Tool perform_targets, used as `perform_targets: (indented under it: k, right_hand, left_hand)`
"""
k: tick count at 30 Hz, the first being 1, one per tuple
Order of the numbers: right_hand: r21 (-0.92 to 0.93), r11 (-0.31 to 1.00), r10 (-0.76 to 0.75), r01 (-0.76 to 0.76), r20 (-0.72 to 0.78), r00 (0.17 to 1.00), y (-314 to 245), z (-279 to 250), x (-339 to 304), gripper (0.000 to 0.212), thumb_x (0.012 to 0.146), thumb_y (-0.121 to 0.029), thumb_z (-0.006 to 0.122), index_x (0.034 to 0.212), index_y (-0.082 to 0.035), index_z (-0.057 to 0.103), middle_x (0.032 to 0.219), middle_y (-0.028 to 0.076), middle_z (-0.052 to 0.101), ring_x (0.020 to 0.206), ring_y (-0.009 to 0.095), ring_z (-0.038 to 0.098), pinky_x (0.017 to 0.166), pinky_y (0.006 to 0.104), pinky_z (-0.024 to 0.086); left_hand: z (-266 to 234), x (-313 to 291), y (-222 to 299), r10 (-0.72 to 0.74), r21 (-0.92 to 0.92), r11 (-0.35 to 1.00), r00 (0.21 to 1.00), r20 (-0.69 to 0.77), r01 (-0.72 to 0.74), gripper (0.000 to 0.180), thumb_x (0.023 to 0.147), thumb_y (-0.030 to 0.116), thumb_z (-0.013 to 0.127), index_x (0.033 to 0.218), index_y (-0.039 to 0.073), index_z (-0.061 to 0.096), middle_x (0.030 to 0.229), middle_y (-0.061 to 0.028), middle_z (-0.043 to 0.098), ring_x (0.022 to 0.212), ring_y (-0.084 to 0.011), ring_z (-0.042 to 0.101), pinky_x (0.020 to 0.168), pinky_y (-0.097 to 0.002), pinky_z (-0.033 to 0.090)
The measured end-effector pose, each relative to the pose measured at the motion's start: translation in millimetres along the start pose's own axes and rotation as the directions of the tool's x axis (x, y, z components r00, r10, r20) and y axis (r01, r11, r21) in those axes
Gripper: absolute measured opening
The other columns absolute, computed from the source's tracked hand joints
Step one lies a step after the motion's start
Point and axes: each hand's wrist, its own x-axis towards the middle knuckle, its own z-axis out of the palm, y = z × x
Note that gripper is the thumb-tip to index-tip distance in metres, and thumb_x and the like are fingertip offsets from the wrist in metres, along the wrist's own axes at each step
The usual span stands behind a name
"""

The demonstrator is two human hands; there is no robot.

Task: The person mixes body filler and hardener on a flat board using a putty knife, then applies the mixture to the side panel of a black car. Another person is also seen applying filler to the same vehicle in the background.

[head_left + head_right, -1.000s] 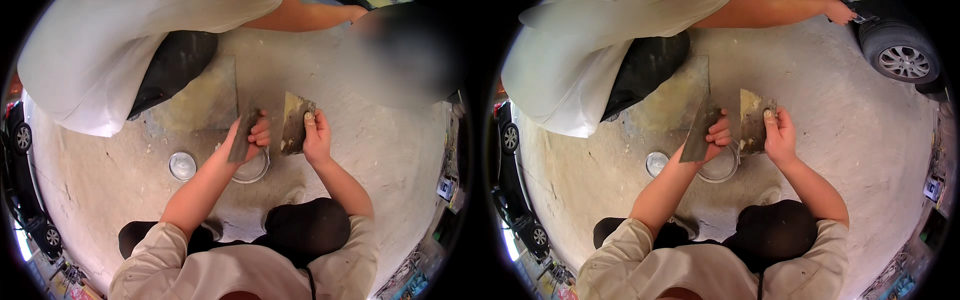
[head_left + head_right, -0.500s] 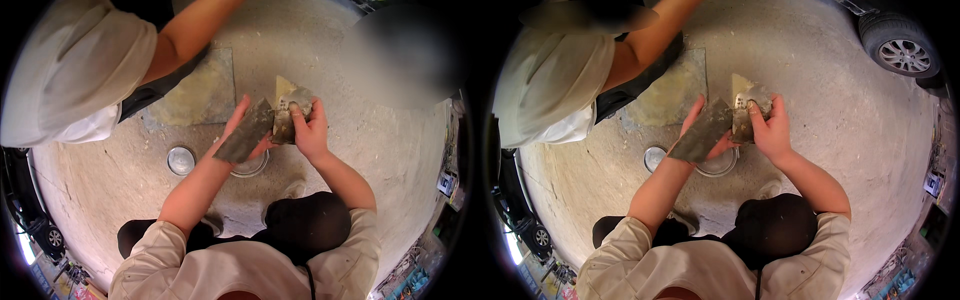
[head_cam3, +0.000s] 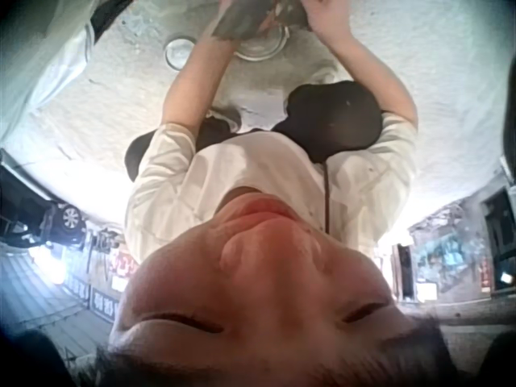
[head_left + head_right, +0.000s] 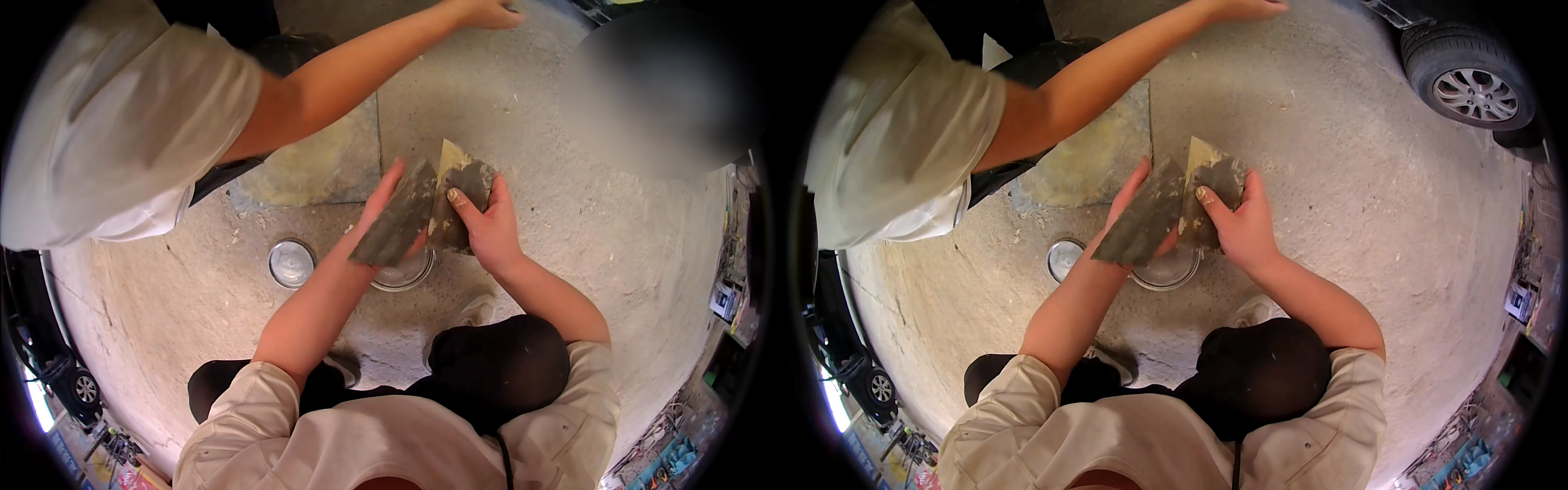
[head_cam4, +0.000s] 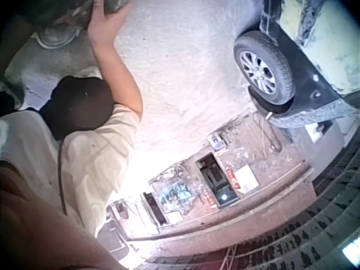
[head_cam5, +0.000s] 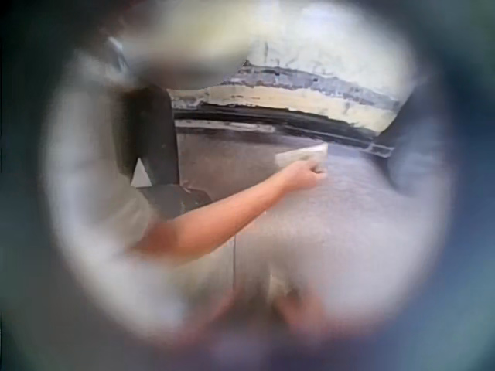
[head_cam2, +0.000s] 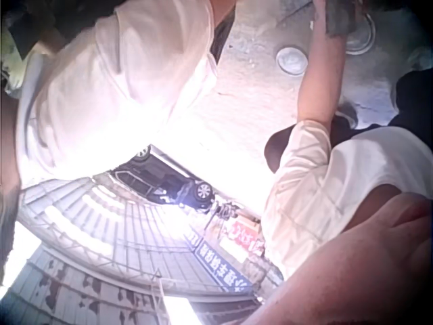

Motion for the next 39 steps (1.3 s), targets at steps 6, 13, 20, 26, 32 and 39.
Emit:
perform_targets:
  k: [6, 13, 20, 26, 32, 39]
  right_hand:
    - [0.274, 0.954, 0.085, -0.12, 0.137, 0.987, -14.8, -0.3, 0.7, 0.032, 0.092, -0.008, 0.056, 0.121, -0.001, 0.045, 0.112, 0.008, 0.059, 0.1, 0.016, 0.058, 0.087, 0.0311, 0.048]
    - [0.429, 0.888, 0.116, -0.164, 0.135, 0.984, -41.9, 0.2, 3.0, 0.032, 0.094, -0.012, 0.053, 0.123, -0.003, 0.044, 0.113, 0.008, 0.058, 0.1, 0.019, 0.058, 0.087, 0.0353, 0.05]
    - [0.508, 0.85, 0.211, -0.142, -0.08, 0.974, -54.9, -0.1, 3.3, 0.035, 0.093, -0.016, 0.054, 0.125, -0.005, 0.043, 0.111, 0.008, 0.057, 0.099, 0.019, 0.058, 0.086, 0.0349, 0.05]
    - [0.58, 0.808, 0.159, -0.105, -0.043, 0.986, -55.9, -0.1, 2.8, 0.037, 0.094, -0.012, 0.053, 0.128, -0.004, 0.04, 0.114, 0.008, 0.056, 0.102, 0.019, 0.057, 0.084, 0.0353, 0.051]
    - [0.424, 0.906, 0.009, -0.009, 0.0, 1.0, -40.5, 5.7, -2.1, 0.039, 0.093, -0.003, 0.052, 0.129, -0.004, 0.04, 0.116, 0.007, 0.056, 0.104, 0.016, 0.055, 0.089, 0.0322, 0.048]
    - [0.232, 0.968, -0.118, 0.099, 0.068, 0.991, -43.1, 0.0, -4.0, 0.036, 0.092, 0.0, 0.053, 0.125, -0.002, 0.04, 0.118, 0.008, 0.056, 0.108, 0.016, 0.054, 0.092, 0.0317, 0.046]
  left_hand:
    - [18.0, 5.7, -14.1, 0.177, 0.205, 0.968, 0.976, -0.131, -0.147, 0.076, 0.09, 0.063, 0.037, 0.14, 0.006, 0.037, 0.137, -0.014, 0.046, 0.122, -0.0246, 0.048, 0.103, -0.0385, 0.038]
    - [28.5, -3.9, -19.2, 0.256, 0.25, 0.91, 0.922, 0.289, -0.331, 0.139, 0.05, 0.09, 0.057, 0.149, 0.006, 0.009, 0.154, -0.0131, 0.017, 0.138, -0.023, 0.027, 0.112, -0.0382, 0.026]
    - [35.9, -7.0, -21.2, 0.225, 0.574, 0.759, 0.951, 0.212, -0.308, 0.137, 0.055, 0.081, 0.065, 0.15, 0.006, 0.001, 0.154, -0.0119, 0.015, 0.14, -0.0262, 0.021, 0.113, -0.0409, 0.021]
    - [7.2, -21.0, -45.8, 0.292, 0.795, 0.305, 0.846, 0.445, -0.524, 0.121, 0.064, 0.043, 0.085, 0.15, 0.01, 0.007, 0.152, -0.0076, 0.021, 0.139, -0.0233, 0.023, 0.114, -0.0403, 0.018]
    - [28.2, -12.1, -29.0, 0.408, 0.465, 0.665, 0.806, 0.428, -0.584, 0.12, 0.063, 0.067, 0.072, 0.15, 0.013, 0.011, 0.152, -0.0073, 0.022, 0.14, -0.0255, 0.023, 0.113, -0.0447, 0.019]
    - [55.8, -20.4, -21.3, 0.378, 0.315, 0.796, 0.832, 0.407, -0.516, 0.115, 0.066, 0.086, 0.047, 0.149, 0.011, 0.018, 0.154, -0.0059, 0.02, 0.14, -0.026, 0.022, 0.112, -0.051, 0.019]
